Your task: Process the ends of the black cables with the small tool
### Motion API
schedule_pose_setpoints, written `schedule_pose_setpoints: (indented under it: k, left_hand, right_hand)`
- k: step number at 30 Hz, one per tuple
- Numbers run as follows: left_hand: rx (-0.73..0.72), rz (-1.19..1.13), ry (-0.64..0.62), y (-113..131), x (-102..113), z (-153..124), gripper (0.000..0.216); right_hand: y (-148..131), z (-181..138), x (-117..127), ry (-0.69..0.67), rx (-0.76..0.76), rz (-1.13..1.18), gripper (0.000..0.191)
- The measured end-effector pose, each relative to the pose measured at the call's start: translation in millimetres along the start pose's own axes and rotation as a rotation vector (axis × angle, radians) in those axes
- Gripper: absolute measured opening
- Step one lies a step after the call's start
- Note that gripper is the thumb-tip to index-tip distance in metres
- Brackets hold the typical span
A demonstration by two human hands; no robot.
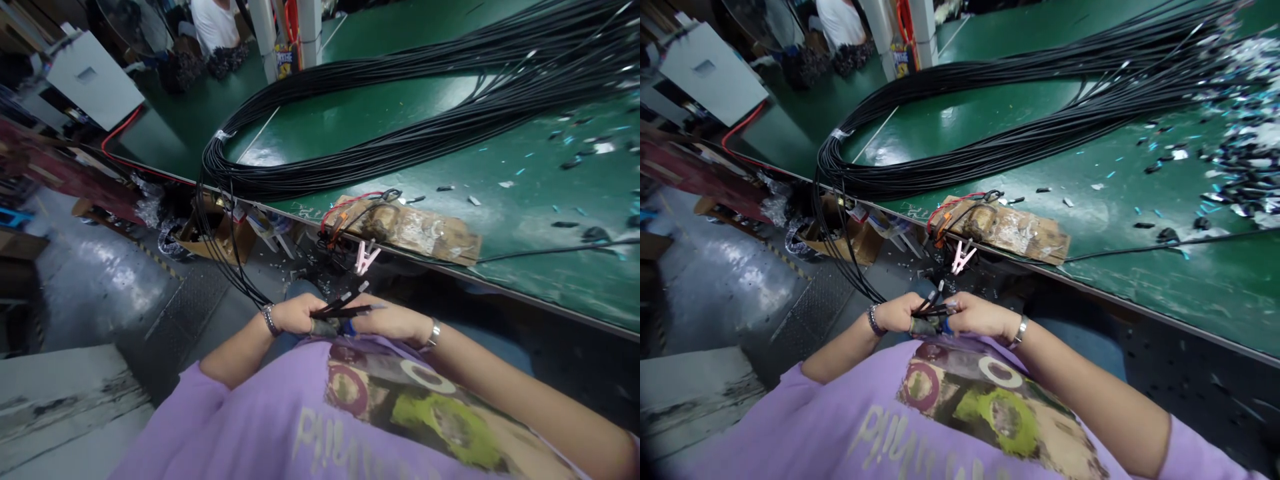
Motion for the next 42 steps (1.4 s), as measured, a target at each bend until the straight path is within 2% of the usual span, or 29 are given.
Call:
schedule_pose_setpoints:
  k: [3,5,9,12,15,17,20,23,26,29,35,42]
  left_hand:
    - [-0.119,0.045,0.129,6,5,-4,0.045]
    - [-0.162,0.098,0.198,10,11,-7,0.045]
    - [-0.220,0.203,0.311,15,18,-11,0.046]
    - [-0.243,0.230,0.312,15,18,-8,0.048]
    - [-0.233,0.248,0.295,12,16,-4,0.050]
    - [-0.244,0.259,0.306,12,16,-3,0.050]
    - [-0.285,0.294,0.345,17,17,-5,0.049]
    - [-0.367,0.390,0.480,27,21,-9,0.046]
    - [-0.471,0.450,0.682,35,24,-8,0.043]
    - [-0.541,0.479,0.790,37,26,1,0.039]
    - [-0.519,0.482,0.842,23,29,18,0.035]
    - [-0.517,0.479,0.780,14,25,22,0.038]
  right_hand:
    - [0,-1,12,0.309,0.071,0.119,0.017]
    - [1,-3,18,0.403,0.099,0.215,0.026]
    - [-5,-8,16,0.307,0.072,0.257,0.044]
    - [-11,-8,6,0.213,0.016,0.215,0.052]
    - [-12,-5,-5,0.175,-0.045,0.211,0.052]
    - [-11,-2,-8,0.221,-0.035,0.224,0.050]
    - [-11,-1,-3,0.372,0.082,0.239,0.044]
    - [-12,-1,9,0.493,0.209,0.338,0.044]
    - [-16,2,19,0.459,0.305,0.461,0.046]
    - [-24,8,24,0.422,0.376,0.486,0.048]
    - [-35,9,23,0.413,0.444,0.455,0.050]
    - [-35,9,19,0.471,0.466,0.529,0.048]
Point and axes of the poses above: each hand's wrist, its own z-axis towards the middle knuckle, its own x-axis out of the back of the hand, y = z × x, the point moved 2 cm from there along z, towards the middle knuckle, and after that the axes turned 11 degrees about z, right-handed, at the moved point
